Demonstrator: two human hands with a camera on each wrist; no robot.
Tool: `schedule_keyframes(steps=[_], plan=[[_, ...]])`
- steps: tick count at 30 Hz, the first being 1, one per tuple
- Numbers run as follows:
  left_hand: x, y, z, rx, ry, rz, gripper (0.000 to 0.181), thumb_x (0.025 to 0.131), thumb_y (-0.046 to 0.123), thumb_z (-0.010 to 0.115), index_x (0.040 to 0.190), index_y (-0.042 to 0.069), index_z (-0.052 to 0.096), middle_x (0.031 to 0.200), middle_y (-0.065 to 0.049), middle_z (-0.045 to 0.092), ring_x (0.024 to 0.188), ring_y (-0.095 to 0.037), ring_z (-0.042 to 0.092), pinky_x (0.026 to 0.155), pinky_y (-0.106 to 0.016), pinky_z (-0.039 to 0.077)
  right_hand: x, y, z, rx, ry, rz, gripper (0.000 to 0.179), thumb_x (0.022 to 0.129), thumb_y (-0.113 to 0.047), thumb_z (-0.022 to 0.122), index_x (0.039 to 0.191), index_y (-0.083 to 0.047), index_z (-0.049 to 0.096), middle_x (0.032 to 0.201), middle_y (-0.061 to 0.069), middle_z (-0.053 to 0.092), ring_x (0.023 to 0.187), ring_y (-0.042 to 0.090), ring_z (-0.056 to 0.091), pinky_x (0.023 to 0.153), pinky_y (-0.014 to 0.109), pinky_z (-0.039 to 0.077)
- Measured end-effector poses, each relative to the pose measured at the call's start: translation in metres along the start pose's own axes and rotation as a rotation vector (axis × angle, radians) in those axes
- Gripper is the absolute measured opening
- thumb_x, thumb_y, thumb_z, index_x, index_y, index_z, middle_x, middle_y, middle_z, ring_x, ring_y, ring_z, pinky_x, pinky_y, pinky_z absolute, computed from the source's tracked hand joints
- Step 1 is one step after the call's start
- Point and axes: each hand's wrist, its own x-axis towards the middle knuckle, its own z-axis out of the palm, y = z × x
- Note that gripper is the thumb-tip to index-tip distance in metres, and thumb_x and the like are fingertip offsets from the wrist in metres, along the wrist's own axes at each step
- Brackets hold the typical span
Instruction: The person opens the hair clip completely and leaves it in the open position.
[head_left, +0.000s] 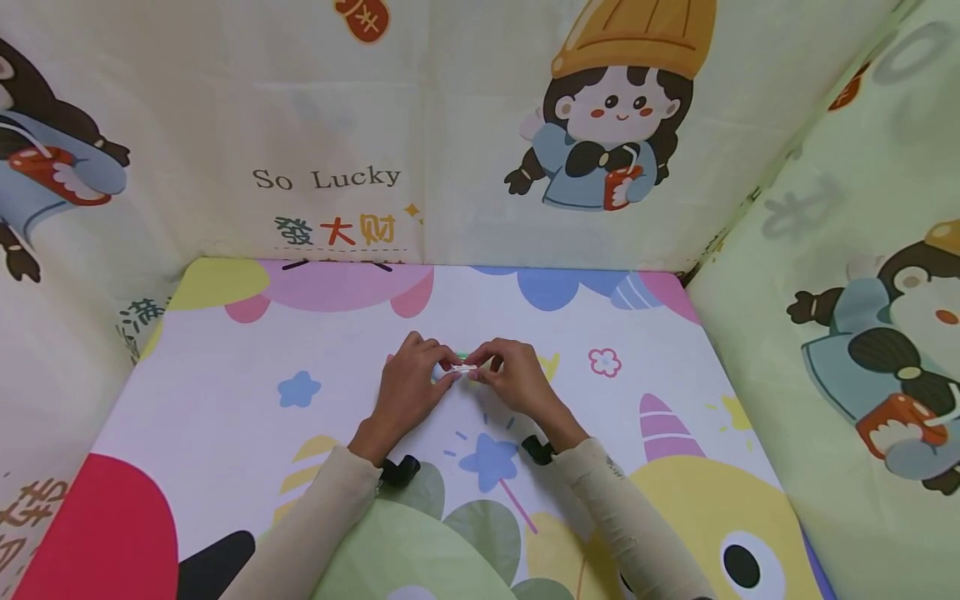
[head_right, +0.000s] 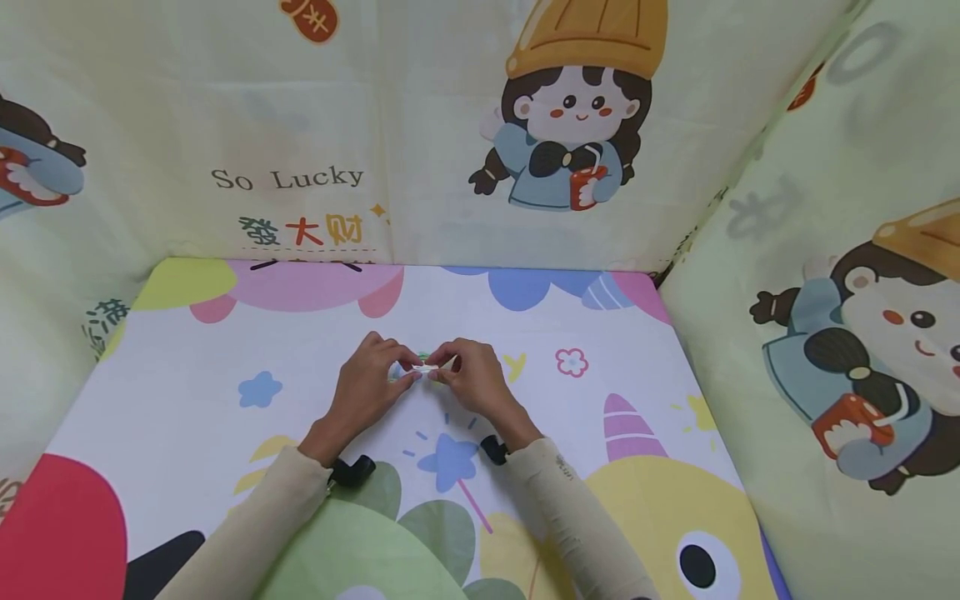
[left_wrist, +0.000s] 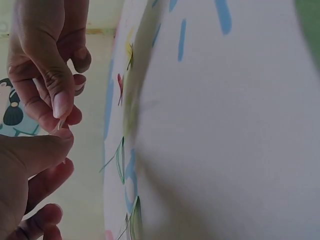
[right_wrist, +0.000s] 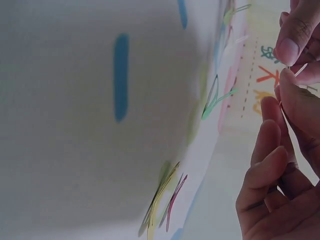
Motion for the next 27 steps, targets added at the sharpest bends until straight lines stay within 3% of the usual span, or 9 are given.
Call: schedule_keyframes(steps=[11, 27], plan=[[0.003, -0.003, 0.009, 0.043, -0.044, -0.024, 0.016, 0.084, 0.017, 0.092, 0.096, 0.019, 0.082, 0.085, 0.003, 0.075, 0.089, -0.019, 0.055, 0.070, -0.036, 0.051, 0.003, 0.002, 0.005, -0.134, -0.001, -0.026, 0.009, 0.087, -0.015, 0.088, 0.094, -0.018, 0.084, 0.092, -0.004, 0.077, 0.072, 0.011, 0.057, 0.066, 0.027, 0.048], [0.008, -0.004, 0.022, 0.153, -0.103, -0.023, 0.012, 0.083, 0.017, 0.092, 0.091, 0.016, 0.083, 0.083, -0.002, 0.073, 0.086, -0.022, 0.052, 0.073, -0.034, 0.049, 0.007, 0.007, 0.013, -0.274, -0.053, 0.032, 0.007, 0.089, -0.016, 0.088, 0.092, -0.019, 0.082, 0.091, -0.004, 0.077, 0.086, 0.015, 0.066, 0.075, 0.033, 0.055]])
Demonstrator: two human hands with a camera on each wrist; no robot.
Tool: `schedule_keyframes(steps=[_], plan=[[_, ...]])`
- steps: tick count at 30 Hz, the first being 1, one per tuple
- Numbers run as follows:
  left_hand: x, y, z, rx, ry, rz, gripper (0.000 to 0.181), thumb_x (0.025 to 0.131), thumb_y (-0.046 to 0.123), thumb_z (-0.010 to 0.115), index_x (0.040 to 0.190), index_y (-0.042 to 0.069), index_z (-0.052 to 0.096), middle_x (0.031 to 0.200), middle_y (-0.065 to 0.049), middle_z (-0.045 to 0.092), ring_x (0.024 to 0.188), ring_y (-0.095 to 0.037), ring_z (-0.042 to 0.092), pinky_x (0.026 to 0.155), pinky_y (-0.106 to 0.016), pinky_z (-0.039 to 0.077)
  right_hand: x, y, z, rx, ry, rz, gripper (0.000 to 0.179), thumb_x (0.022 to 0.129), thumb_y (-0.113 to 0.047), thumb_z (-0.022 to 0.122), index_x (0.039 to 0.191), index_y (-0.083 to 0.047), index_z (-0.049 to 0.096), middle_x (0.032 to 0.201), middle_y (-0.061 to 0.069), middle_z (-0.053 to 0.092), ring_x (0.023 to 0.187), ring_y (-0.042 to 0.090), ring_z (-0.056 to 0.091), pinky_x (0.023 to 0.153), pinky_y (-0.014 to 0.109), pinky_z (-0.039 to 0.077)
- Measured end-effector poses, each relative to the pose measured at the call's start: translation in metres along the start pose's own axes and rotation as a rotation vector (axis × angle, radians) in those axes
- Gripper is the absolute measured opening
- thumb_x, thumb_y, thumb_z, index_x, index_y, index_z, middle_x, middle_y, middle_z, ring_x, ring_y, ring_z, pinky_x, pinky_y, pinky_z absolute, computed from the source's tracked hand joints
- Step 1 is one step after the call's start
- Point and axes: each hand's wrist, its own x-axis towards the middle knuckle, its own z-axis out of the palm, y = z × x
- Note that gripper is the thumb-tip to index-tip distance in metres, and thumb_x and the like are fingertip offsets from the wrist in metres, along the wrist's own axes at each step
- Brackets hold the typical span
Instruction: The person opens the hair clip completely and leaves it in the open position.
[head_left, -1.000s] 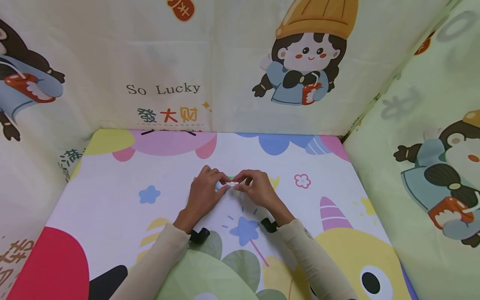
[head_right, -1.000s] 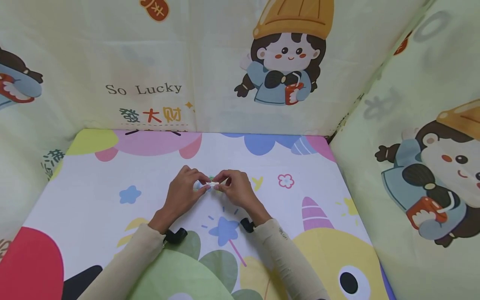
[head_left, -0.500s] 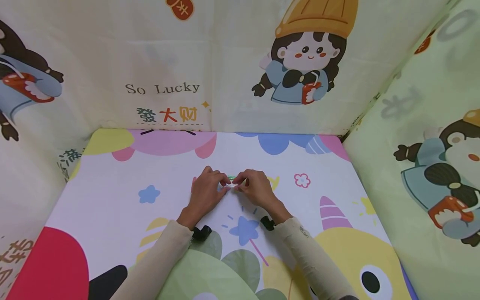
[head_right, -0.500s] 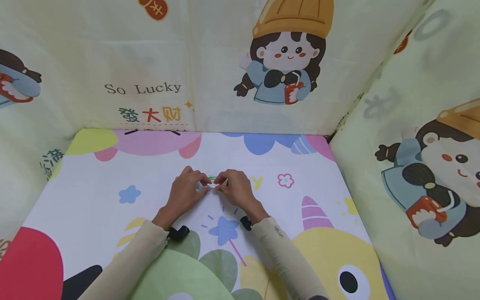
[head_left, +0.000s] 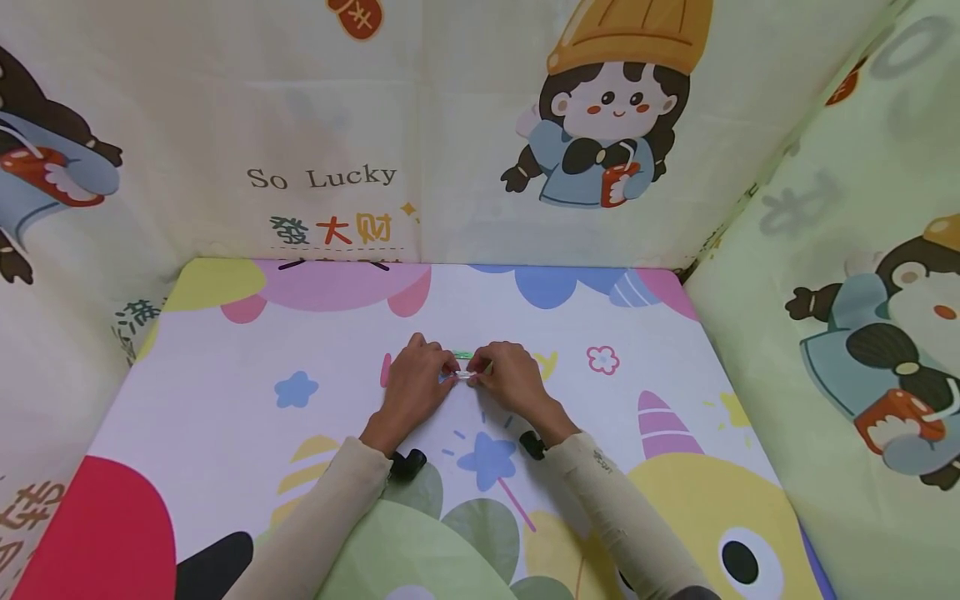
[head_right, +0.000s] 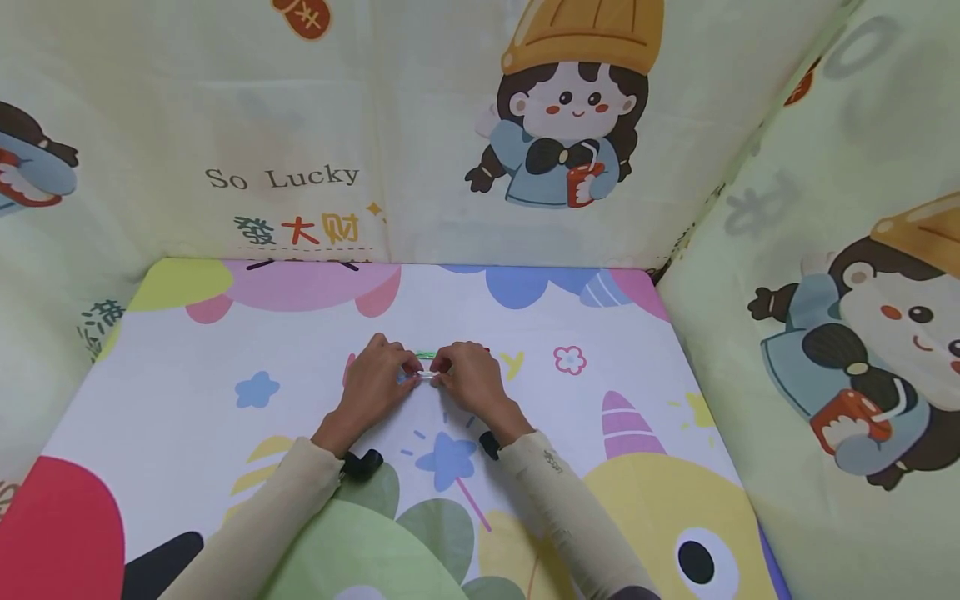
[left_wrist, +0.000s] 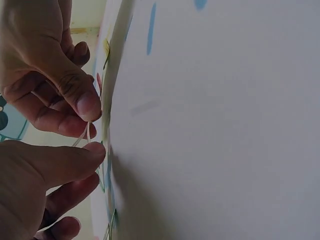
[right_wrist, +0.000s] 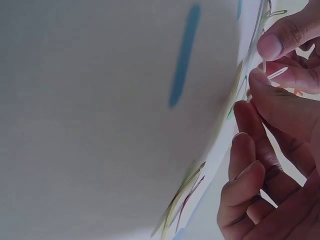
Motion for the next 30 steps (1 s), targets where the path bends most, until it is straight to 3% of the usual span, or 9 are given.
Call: schedule_keyframes(steps=[8, 19, 30], plan=[[-0.0005, 0.0017, -0.0009, 0.024, -0.009, -0.009, 0.012, 0.082, 0.016, 0.092, 0.091, 0.016, 0.085, 0.082, -0.002, 0.074, 0.084, -0.022, 0.052, 0.074, -0.036, 0.047, 0.0008, -0.0041, -0.0002, -0.036, -0.016, -0.025, 0.008, 0.087, -0.016, 0.088, 0.091, -0.019, 0.083, 0.088, -0.004, 0.078, 0.090, 0.018, 0.068, 0.083, 0.038, 0.056], [-0.0008, 0.0024, -0.0002, -0.011, -0.036, -0.051, 0.010, 0.083, 0.015, 0.091, 0.091, 0.015, 0.085, 0.081, -0.002, 0.074, 0.083, -0.021, 0.049, 0.073, -0.035, 0.044, 0.0020, -0.0058, -0.0028, -0.034, -0.040, 0.000, 0.009, 0.086, -0.015, 0.090, 0.090, -0.019, 0.083, 0.087, -0.004, 0.076, 0.085, 0.015, 0.066, 0.077, 0.035, 0.055], [0.0006, 0.0029, -0.0058, -0.020, -0.031, -0.035, 0.010, 0.084, 0.015, 0.090, 0.092, 0.016, 0.084, 0.080, -0.001, 0.072, 0.084, -0.021, 0.050, 0.074, -0.035, 0.044, 0.0019, 0.0030, -0.0057, 0.019, 0.000, -0.005, 0.014, 0.085, -0.013, 0.090, 0.094, -0.019, 0.082, 0.086, -0.005, 0.077, 0.077, 0.012, 0.068, 0.072, 0.032, 0.054]])
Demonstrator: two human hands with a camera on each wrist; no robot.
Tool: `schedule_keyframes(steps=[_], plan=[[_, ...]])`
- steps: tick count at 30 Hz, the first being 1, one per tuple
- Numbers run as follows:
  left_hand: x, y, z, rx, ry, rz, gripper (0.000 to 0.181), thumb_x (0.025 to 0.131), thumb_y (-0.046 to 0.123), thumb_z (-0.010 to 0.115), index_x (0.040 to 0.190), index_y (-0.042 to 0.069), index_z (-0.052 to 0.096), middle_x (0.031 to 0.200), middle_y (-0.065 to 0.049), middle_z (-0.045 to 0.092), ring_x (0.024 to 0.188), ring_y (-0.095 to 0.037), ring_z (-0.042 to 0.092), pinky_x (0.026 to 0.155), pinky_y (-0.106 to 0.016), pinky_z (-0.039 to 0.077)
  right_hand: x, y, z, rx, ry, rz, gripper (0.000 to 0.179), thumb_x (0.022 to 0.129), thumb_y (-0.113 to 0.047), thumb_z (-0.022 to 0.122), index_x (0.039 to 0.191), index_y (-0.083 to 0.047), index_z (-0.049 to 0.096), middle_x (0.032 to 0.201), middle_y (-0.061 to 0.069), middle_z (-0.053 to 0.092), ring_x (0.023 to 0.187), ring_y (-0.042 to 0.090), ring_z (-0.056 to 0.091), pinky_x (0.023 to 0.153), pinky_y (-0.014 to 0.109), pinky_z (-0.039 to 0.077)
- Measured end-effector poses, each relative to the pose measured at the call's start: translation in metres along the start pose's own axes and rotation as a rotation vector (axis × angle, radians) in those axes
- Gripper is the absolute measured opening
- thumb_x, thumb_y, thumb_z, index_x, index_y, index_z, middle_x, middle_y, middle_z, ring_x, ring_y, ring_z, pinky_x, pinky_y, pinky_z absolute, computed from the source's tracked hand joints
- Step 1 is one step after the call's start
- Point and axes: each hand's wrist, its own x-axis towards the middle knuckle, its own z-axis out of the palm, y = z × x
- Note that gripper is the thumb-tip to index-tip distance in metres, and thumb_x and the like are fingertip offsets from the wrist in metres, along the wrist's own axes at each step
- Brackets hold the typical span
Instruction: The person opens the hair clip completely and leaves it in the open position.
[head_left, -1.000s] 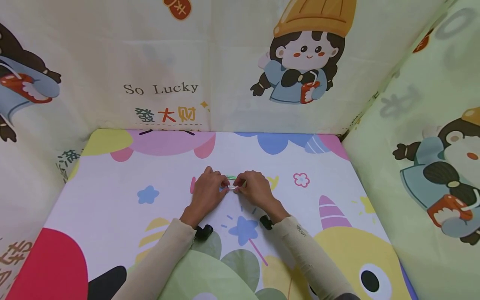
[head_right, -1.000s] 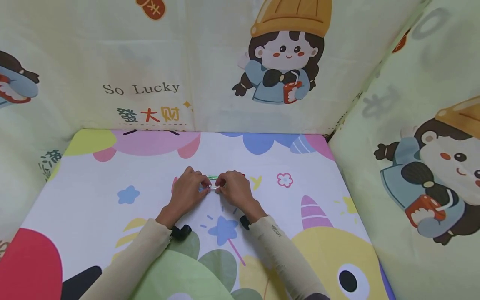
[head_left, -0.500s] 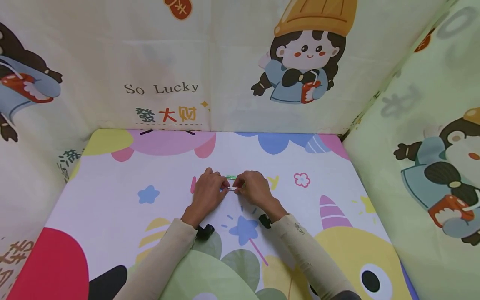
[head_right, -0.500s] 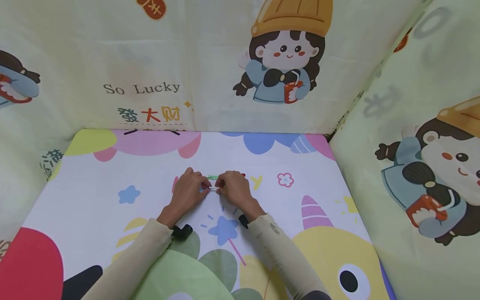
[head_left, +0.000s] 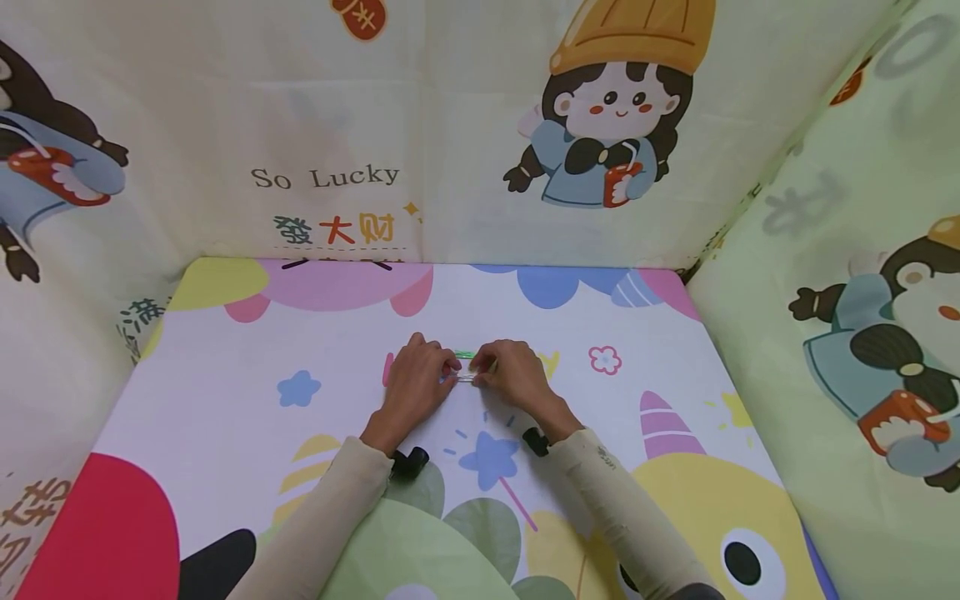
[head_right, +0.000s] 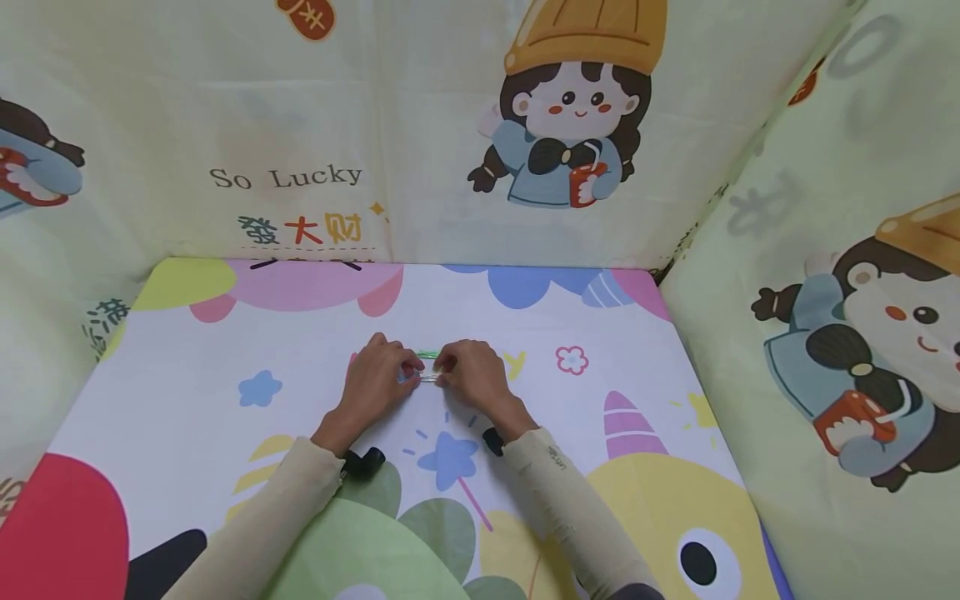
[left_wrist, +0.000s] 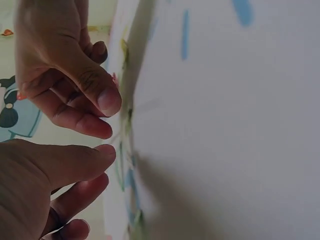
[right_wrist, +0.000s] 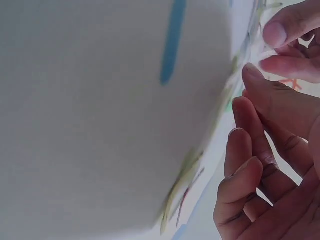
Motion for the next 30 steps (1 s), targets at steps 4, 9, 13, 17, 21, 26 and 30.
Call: schedule_keyframes(steps=[4, 9, 13, 17, 21, 26, 30], plan=[[0.005, 0.006, -0.006, -0.026, 0.010, 0.012, 0.010, 0.085, 0.015, 0.089, 0.094, 0.017, 0.084, 0.081, 0.000, 0.073, 0.083, -0.021, 0.050, 0.073, -0.033, 0.045, 0.000, 0.005, -0.007, 0.017, 0.039, 0.000, 0.010, 0.088, -0.011, 0.086, 0.095, -0.017, 0.082, 0.087, -0.002, 0.077, 0.075, 0.013, 0.066, 0.071, 0.032, 0.054], [0.013, 0.015, -0.011, -0.048, 0.004, -0.007, 0.014, 0.085, 0.018, 0.090, 0.098, 0.019, 0.084, 0.082, 0.001, 0.074, 0.085, -0.019, 0.050, 0.072, -0.032, 0.046, -0.002, 0.012, -0.018, 0.040, 0.069, 0.036, 0.010, 0.089, -0.013, 0.086, 0.098, -0.017, 0.083, 0.088, -0.002, 0.078, 0.078, 0.015, 0.065, 0.072, 0.034, 0.053], [0.022, 0.024, -0.011, -0.057, -0.006, -0.010, 0.017, 0.085, 0.021, 0.090, 0.101, 0.019, 0.084, 0.084, 0.002, 0.075, 0.088, -0.019, 0.052, 0.074, -0.032, 0.048, -0.005, 0.021, -0.026, 0.072, 0.084, 0.083, 0.012, 0.089, -0.015, 0.087, 0.100, -0.018, 0.083, 0.089, -0.003, 0.078, 0.081, 0.016, 0.066, 0.074, 0.035, 0.052], [0.032, 0.031, -0.008, -0.053, -0.023, -0.008, 0.019, 0.086, 0.023, 0.090, 0.103, 0.019, 0.084, 0.086, 0.002, 0.076, 0.090, -0.019, 0.053, 0.076, -0.033, 0.049, -0.006, 0.031, -0.032, 0.098, 0.107, 0.113, 0.012, 0.089, -0.015, 0.087, 0.100, -0.018, 0.084, 0.088, -0.002, 0.078, 0.080, 0.018, 0.064, 0.071, 0.034, 0.050], [0.040, 0.037, -0.003, -0.048, -0.043, -0.021, 0.019, 0.087, 0.024, 0.089, 0.105, 0.020, 0.083, 0.089, 0.002, 0.077, 0.091, -0.019, 0.053, 0.078, -0.033, 0.049, -0.006, 0.041, -0.036, 0.102, 0.130, 0.149, 0.011, 0.090, -0.016, 0.086, 0.100, -0.018, 0.083, 0.089, -0.002, 0.079, 0.078, 0.019, 0.062, 0.067, 0.032, 0.047], [0.050, 0.043, 0.009, -0.033, -0.062, -0.028, 0.021, 0.088, 0.025, 0.089, 0.107, 0.020, 0.083, 0.093, 0.001, 0.077, 0.095, -0.019, 0.054, 0.081, -0.034, 0.050, -0.005, 0.050, -0.039, 0.072, 0.154, 0.203, 0.011, 0.090, -0.015, 0.085, 0.101, -0.016, 0.083, 0.091, 0.001, 0.079, 0.078, 0.020, 0.064, 0.066, 0.032, 0.046], [0.057, 0.047, 0.019, -0.019, -0.097, -0.045, 0.021, 0.089, 0.026, 0.087, 0.109, 0.020, 0.083, 0.095, 0.001, 0.077, 0.098, -0.019, 0.055, 0.084, -0.034, 0.050, -0.002, 0.056, -0.039, 0.045, 0.142, 0.263, 0.011, 0.091, -0.017, 0.084, 0.102, -0.018, 0.083, 0.093, 0.002, 0.079, 0.081, 0.022, 0.066, 0.067, 0.034, 0.047]])
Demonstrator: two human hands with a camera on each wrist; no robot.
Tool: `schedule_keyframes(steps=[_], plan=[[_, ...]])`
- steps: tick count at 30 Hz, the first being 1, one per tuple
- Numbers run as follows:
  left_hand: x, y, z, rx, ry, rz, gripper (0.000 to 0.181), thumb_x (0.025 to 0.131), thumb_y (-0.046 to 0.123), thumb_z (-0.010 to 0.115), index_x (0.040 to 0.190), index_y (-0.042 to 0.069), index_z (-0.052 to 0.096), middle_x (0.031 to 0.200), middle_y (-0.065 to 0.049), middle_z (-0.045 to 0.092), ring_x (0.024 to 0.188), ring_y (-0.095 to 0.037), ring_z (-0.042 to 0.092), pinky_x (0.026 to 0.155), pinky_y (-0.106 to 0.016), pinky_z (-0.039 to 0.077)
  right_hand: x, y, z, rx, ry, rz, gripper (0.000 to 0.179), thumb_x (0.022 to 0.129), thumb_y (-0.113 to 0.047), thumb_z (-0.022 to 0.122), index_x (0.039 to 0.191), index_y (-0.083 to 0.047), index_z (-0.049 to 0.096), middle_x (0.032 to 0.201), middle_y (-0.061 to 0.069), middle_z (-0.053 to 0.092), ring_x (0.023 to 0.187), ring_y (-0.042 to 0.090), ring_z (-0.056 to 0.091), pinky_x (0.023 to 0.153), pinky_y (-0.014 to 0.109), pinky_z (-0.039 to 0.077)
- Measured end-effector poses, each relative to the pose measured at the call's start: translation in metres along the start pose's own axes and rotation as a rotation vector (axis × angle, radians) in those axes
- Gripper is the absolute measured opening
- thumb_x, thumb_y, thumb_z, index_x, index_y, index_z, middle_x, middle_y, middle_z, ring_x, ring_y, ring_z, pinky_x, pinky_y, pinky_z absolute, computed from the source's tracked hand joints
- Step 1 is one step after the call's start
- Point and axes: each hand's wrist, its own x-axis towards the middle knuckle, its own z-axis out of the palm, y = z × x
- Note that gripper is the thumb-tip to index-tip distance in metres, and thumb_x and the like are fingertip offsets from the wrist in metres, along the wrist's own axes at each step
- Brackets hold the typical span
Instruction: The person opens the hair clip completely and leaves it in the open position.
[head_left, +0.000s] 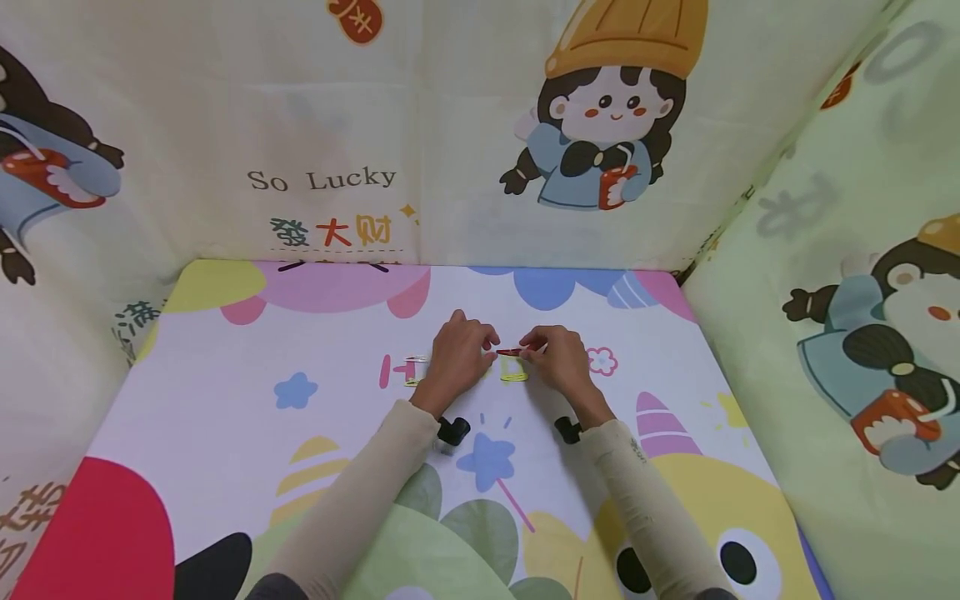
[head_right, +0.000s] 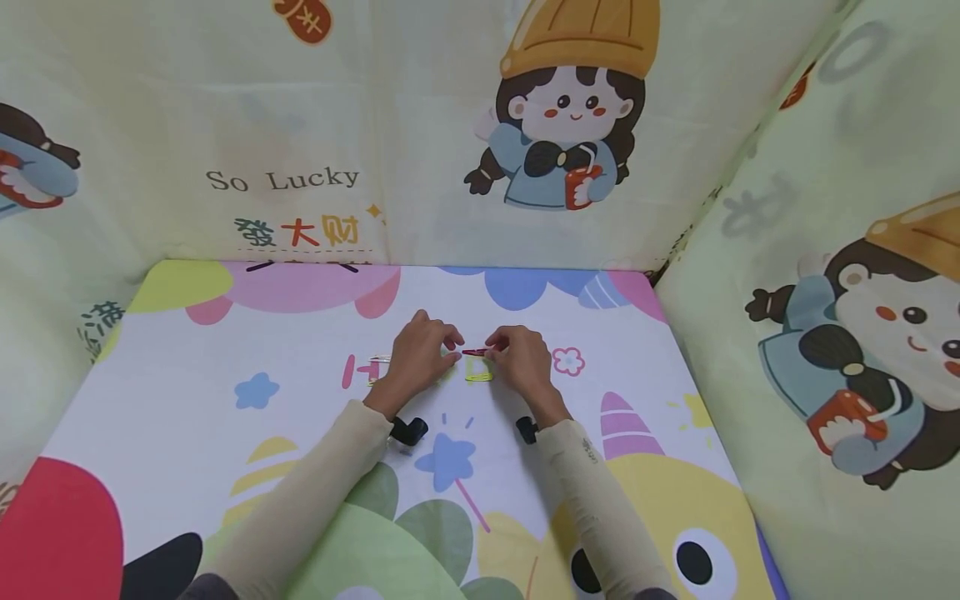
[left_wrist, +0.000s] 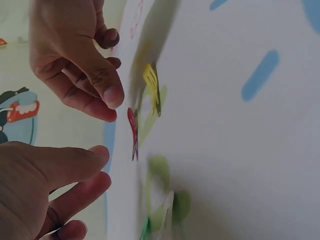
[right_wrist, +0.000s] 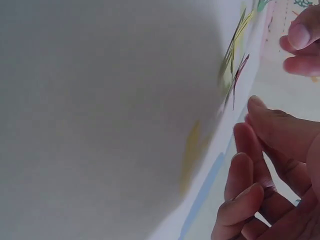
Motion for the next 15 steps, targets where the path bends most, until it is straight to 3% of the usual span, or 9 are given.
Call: schedule_keyframes(steps=[7, 15], plan=[[0.014, 0.009, 0.013, 0.076, -0.051, 0.000, 0.020, 0.093, 0.024, 0.082, 0.113, 0.019, 0.082, 0.101, 0.000, 0.078, 0.101, -0.021, 0.054, 0.088, -0.037, 0.050, 0.007, 0.000, 0.003, -0.028, -0.063, 0.038, 0.012, 0.092, -0.018, 0.084, 0.104, -0.017, 0.083, 0.094, 0.004, 0.079, 0.090, 0.025, 0.067, 0.078, 0.039, 0.050], [0.020, 0.011, 0.027, 0.107, -0.034, 0.026, 0.014, 0.096, 0.015, 0.075, 0.106, 0.018, 0.085, 0.104, 0.001, 0.081, 0.095, -0.021, 0.054, 0.082, -0.036, 0.050, 0.009, -0.004, 0.007, -0.023, -0.086, 0.026, 0.004, 0.091, -0.017, 0.085, 0.092, -0.015, 0.082, 0.088, 0.004, 0.078, 0.085, 0.022, 0.067, 0.072, 0.036, 0.050]])
